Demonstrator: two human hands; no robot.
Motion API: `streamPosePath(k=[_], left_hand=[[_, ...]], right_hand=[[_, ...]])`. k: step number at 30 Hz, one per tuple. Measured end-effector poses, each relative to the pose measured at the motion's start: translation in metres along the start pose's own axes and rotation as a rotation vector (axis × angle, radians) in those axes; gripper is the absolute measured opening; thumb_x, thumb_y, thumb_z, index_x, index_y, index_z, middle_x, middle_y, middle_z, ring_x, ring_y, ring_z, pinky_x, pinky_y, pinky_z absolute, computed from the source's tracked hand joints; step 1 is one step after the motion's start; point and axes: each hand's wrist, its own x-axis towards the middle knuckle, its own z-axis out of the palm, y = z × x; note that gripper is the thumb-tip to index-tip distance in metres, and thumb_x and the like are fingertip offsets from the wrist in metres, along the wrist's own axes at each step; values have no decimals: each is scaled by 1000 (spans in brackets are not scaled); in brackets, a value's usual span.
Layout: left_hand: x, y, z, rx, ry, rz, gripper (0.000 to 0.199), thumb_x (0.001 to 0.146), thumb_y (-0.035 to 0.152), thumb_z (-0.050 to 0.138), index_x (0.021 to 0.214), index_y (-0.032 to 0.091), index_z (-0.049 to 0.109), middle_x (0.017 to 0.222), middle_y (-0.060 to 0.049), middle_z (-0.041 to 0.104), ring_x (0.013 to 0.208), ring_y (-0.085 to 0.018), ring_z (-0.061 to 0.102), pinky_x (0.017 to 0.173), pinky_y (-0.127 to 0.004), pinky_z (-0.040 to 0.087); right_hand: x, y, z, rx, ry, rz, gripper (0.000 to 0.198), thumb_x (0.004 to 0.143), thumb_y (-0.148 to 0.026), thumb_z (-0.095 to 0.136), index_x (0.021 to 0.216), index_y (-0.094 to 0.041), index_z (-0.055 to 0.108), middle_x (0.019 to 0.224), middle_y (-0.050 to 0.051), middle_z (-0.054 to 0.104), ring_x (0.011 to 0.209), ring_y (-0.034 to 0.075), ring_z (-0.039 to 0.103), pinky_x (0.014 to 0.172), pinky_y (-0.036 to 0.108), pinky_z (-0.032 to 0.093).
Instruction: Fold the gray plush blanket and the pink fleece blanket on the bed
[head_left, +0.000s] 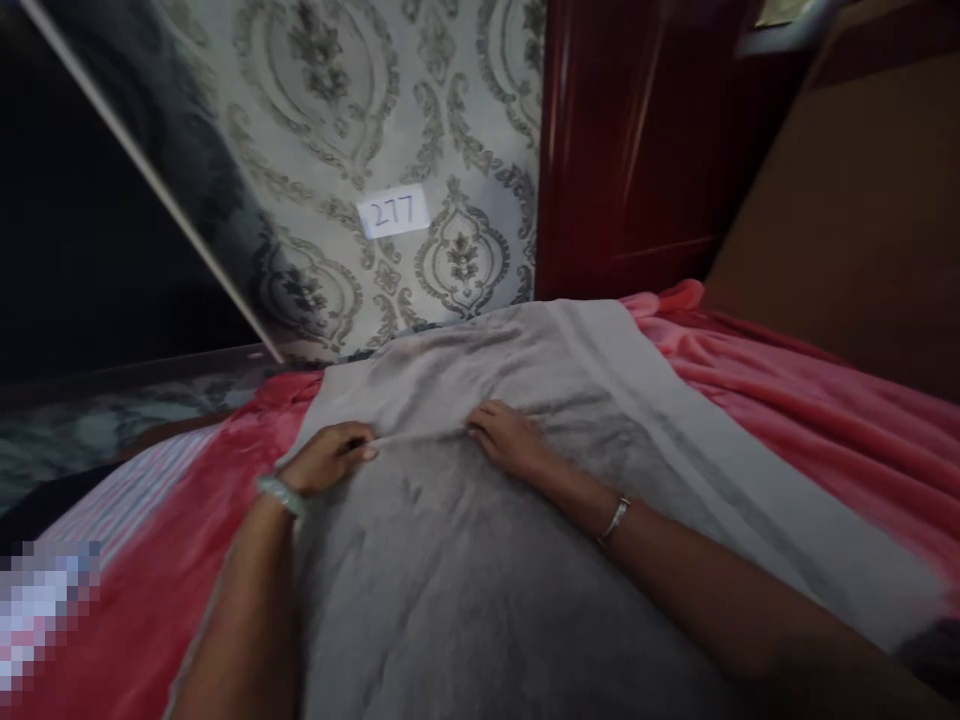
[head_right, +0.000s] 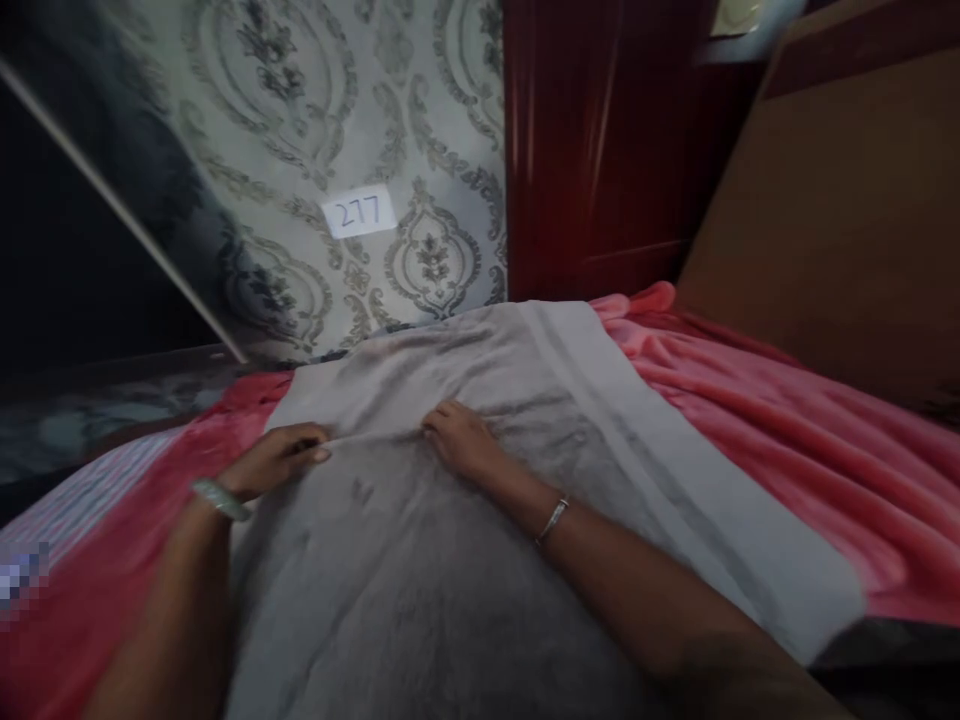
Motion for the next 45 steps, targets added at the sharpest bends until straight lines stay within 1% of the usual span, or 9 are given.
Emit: streamPosePath(k=[4, 8, 13, 17, 22, 27, 35, 41, 45], left_hand=[[-4, 6, -13, -25, 41, 6, 39, 78, 59, 51, 73, 22, 61, 69, 0, 60, 68, -16, 55, 65, -24, 45], [-5, 15, -20, -63, 72, -13, 46, 71, 69, 56, 69, 24, 65, 69, -1, 66, 69, -20, 60, 66, -26, 48], [-11, 27, -26, -93, 112, -66, 52, 64, 76, 59, 68, 26, 70, 69, -1, 69, 70, -21, 63, 66, -27, 50], [-13, 27, -29, -109, 125, -105, 50, 61, 76, 60, 67, 28, 72, 69, -1, 70, 70, -22, 65, 64, -27, 51], [-13, 14, -31, -97, 171, -100, 43, 59, 72, 64, 67, 31, 73, 73, 1, 72, 75, -24, 67, 67, -27, 53], [-15, 10, -32, -90, 186, -122, 38, 59, 71, 65, 67, 34, 73, 73, 2, 72, 75, -24, 67, 67, -28, 53], [-17, 20, -33, -105, 181, -144, 42, 58, 72, 64, 64, 32, 71, 72, 1, 72, 75, -26, 67, 66, -29, 53], [-16, 21, -32, -122, 126, -134, 48, 62, 75, 61, 69, 28, 71, 73, 0, 71, 75, -24, 66, 68, -29, 52], [-13, 24, -29, -110, 112, -80, 51, 64, 75, 57, 64, 24, 66, 64, -1, 65, 65, -21, 60, 62, -28, 49]], right_hand=[[3, 10, -16, -33, -100, -52, 17, 91, -19, 65, 107, -18, 68, 105, 8, 64, 101, 20, 56, 89, 33, 45], [0, 46, -51, 20, -211, -32, 23, 86, -22, 71, 108, -18, 71, 107, 9, 67, 102, 21, 60, 91, 34, 46], [-22, 111, -110, 124, -243, 198, 18, 79, -22, 74, 97, -18, 74, 100, 5, 71, 94, 20, 65, 88, 32, 50], [-40, 138, -136, 168, -300, 298, 36, 74, -25, 79, 109, -19, 72, 110, 6, 71, 99, 20, 66, 88, 32, 51], [-41, 137, -135, 141, -364, 177, 49, 75, -29, 82, 122, -24, 69, 122, 5, 67, 111, 20, 62, 98, 32, 48], [-36, 135, -123, 10, -398, 161, 41, 72, -28, 84, 112, -26, 75, 108, 4, 69, 107, 22, 61, 99, 35, 46], [-33, 137, -119, 23, -363, 140, 31, 70, -22, 81, 100, -22, 78, 102, 6, 72, 100, 22, 64, 92, 33, 48], [-28, 129, -108, 33, -349, 276, 17, 68, -10, 68, 82, -17, 75, 82, 2, 72, 75, 16, 62, 71, 25, 47], [-34, 111, -110, -58, -214, 320, 14, 74, -11, 63, 86, -16, 70, 88, 4, 71, 79, 16, 61, 72, 25, 46]])
